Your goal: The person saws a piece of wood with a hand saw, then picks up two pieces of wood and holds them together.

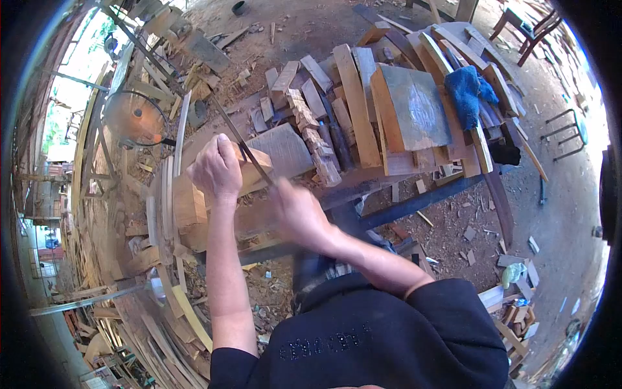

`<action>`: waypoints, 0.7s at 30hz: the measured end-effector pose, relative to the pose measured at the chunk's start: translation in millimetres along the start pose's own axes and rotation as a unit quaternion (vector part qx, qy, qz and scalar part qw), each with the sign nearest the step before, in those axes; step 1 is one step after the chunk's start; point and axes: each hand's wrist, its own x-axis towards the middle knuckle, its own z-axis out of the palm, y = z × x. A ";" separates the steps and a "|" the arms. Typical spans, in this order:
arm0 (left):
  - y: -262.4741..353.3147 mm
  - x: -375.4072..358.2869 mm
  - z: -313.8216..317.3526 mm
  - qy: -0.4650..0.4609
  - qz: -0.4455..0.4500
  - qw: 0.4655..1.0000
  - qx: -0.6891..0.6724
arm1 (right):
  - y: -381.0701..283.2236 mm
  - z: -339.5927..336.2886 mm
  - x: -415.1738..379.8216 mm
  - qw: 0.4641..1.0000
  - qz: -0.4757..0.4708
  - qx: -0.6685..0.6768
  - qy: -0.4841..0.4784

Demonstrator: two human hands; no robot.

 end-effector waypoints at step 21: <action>4.7 -5.4 -5.6 0.078 -0.012 0.996 -0.041 | 23.1 11.8 23.9 0.991 -0.103 -0.060 0.065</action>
